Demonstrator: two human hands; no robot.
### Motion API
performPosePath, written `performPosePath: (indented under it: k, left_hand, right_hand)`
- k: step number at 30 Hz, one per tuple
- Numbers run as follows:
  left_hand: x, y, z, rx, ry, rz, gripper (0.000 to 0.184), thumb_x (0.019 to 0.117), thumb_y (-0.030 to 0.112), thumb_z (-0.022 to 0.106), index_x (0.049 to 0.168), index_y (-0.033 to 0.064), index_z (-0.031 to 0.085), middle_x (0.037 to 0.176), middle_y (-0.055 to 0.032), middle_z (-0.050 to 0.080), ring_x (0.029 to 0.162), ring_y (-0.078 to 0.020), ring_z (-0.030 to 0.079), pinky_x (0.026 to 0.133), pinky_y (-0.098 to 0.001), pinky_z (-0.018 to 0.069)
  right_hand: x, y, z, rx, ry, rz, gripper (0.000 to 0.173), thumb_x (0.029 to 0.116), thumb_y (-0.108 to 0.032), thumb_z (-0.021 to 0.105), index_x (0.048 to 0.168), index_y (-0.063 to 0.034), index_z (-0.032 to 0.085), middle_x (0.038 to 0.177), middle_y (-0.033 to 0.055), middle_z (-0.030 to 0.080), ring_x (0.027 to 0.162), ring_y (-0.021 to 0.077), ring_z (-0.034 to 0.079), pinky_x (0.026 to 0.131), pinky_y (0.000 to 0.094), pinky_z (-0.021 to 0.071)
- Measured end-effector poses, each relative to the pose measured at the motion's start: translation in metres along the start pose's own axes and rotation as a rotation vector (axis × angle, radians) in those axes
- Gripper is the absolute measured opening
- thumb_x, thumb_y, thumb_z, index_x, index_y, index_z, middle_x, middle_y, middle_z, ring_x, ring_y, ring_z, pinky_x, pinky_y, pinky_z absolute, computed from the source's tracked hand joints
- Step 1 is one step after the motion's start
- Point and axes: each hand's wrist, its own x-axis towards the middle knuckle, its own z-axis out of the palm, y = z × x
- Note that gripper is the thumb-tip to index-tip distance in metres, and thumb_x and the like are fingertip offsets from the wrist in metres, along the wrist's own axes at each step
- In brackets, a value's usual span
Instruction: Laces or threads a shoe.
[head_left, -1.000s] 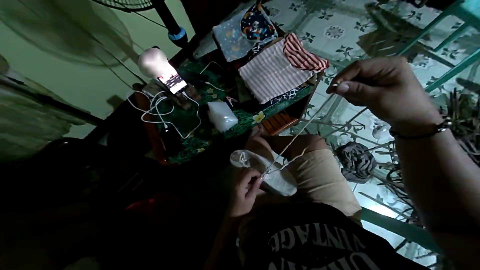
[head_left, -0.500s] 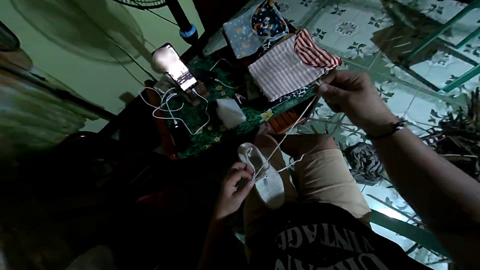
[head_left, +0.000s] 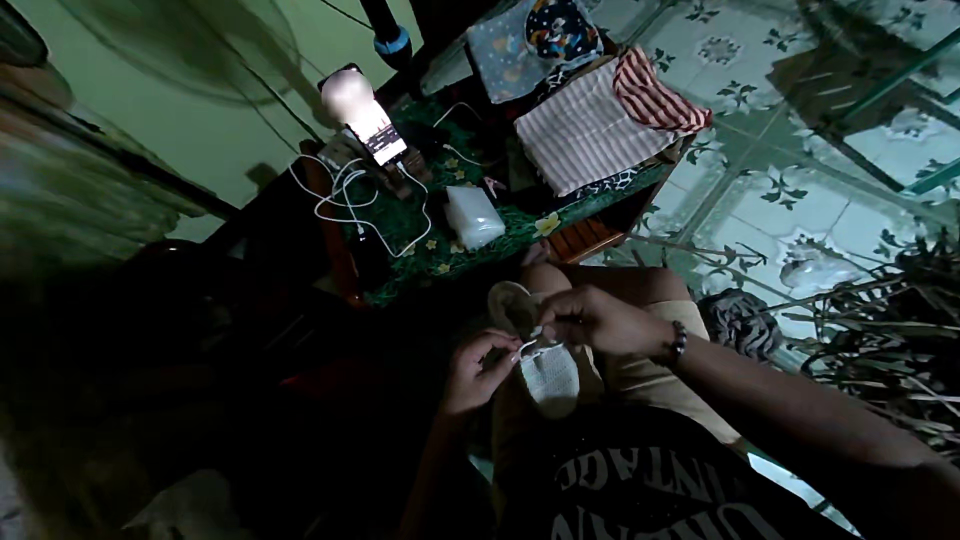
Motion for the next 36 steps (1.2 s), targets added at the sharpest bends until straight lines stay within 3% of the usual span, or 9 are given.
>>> performPosePath:
  k: [2,4,6,17,22,25,28,32,36]
  left_hand:
    - [0.004,0.004,-0.001,0.028,-0.032,-0.037,0.014,0.0922,0.004,0.065,0.102,-0.0019,0.072,0.102,-0.0056,0.074,0.097,-0.0098,0.069,0.091,-0.0311,0.0584]
    - [0.010,0.008,-0.003,0.089,-0.088,-0.047,0.014,0.0937,0.005,0.063,0.103,-0.0020,0.072,0.102,-0.0056,0.073,0.098,-0.0084,0.069,0.093,-0.0302,0.0572]
    - [0.016,0.011,-0.005,0.154,-0.154,-0.058,0.014,0.0957,0.009,0.064,0.102,-0.0003,0.073,0.101,-0.0048,0.073,0.098,-0.0072,0.068,0.092,-0.0282,0.0562]
    - [0.045,0.027,0.005,0.469,-0.201,-0.116,0.021,0.1044,0.018,0.053,0.108,0.0039,0.068,0.102,-0.0081,0.068,0.093,-0.0148,0.065,0.085,-0.0339,0.0559]
    - [0.043,0.025,0.008,0.355,-0.089,-0.156,0.016,0.1054,0.013,0.049,0.109,0.0037,0.062,0.100,-0.0038,0.073,0.085,-0.0092,0.067,0.076,-0.0286,0.0565]
    - [0.035,0.023,0.016,0.215,-0.009,-0.131,0.016,0.1048,0.011,0.050,0.110,0.0000,0.060,0.096,-0.0045,0.072,0.084,-0.0091,0.067,0.078,-0.0282,0.0566]
    - [0.023,0.016,0.021,0.098,0.037,-0.136,0.025,0.1011,0.008,0.054,0.122,-0.0050,0.060,0.106,-0.0072,0.069,0.095,-0.0083,0.067,0.087,-0.0285,0.0584]
    - [0.013,0.007,0.027,0.045,0.032,-0.083,0.022,0.1035,0.014,0.053,0.112,-0.0048,0.061,0.100,-0.0060,0.067,0.086,-0.0068,0.064,0.077,-0.0250,0.0563]
    - [0.007,0.005,0.035,0.137,0.028,0.013,0.036,0.0917,0.015,0.067,0.119,-0.0075,0.060,0.104,-0.0104,0.069,0.093,-0.0119,0.066,0.080,-0.0274,0.0563]
  right_hand:
    - [-0.014,0.001,0.020,-0.111,-0.087,-0.084,0.022,0.1039,-0.016,0.058,0.106,0.0005,0.072,0.095,0.0084,0.071,0.074,0.0091,0.064,0.069,0.0270,0.0571]
    - [-0.029,0.007,0.040,-0.279,-0.123,-0.181,0.020,0.1019,-0.015,0.058,0.101,-0.0021,0.073,0.102,0.0112,0.073,0.093,0.0209,0.070,0.085,0.0432,0.0583]
    - [-0.040,0.014,0.054,-0.387,-0.126,-0.215,0.016,0.0998,-0.013,0.061,0.100,-0.0042,0.074,0.108,0.0124,0.073,0.104,0.0283,0.070,0.091,0.0518,0.0570]
    - [-0.050,0.032,0.055,-0.418,-0.136,-0.220,0.017,0.1006,-0.012,0.059,0.100,-0.0055,0.074,0.102,0.0097,0.074,0.101,0.0282,0.069,0.091,0.0492,0.0551]
    - [-0.050,0.034,0.054,-0.359,-0.123,-0.209,0.019,0.1015,-0.014,0.058,0.098,-0.0040,0.074,0.101,0.0103,0.074,0.101,0.0270,0.069,0.093,0.0476,0.0543]
    - [-0.051,0.020,0.043,-0.148,-0.065,-0.118,0.022,0.1033,-0.015,0.057,0.104,0.0006,0.073,0.097,0.0115,0.073,0.087,0.0173,0.069,0.084,0.0368,0.0572]
    - [-0.048,-0.023,0.008,0.105,0.110,-0.061,0.023,0.1058,-0.015,0.053,0.109,0.0000,0.070,0.098,0.0042,0.073,0.078,0.0062,0.068,0.073,0.0256,0.0596]
    - [-0.040,-0.094,-0.052,0.079,0.396,-0.283,0.015,0.1048,-0.013,0.054,0.103,-0.0084,0.068,0.086,-0.0033,0.068,0.064,0.0038,0.063,0.055,0.0205,0.0567]
    - [-0.032,-0.143,-0.090,-0.096,0.454,-0.553,0.013,0.1050,-0.014,0.056,0.106,-0.0080,0.068,0.098,-0.0040,0.068,0.063,-0.0009,0.057,0.050,0.0161,0.0497]
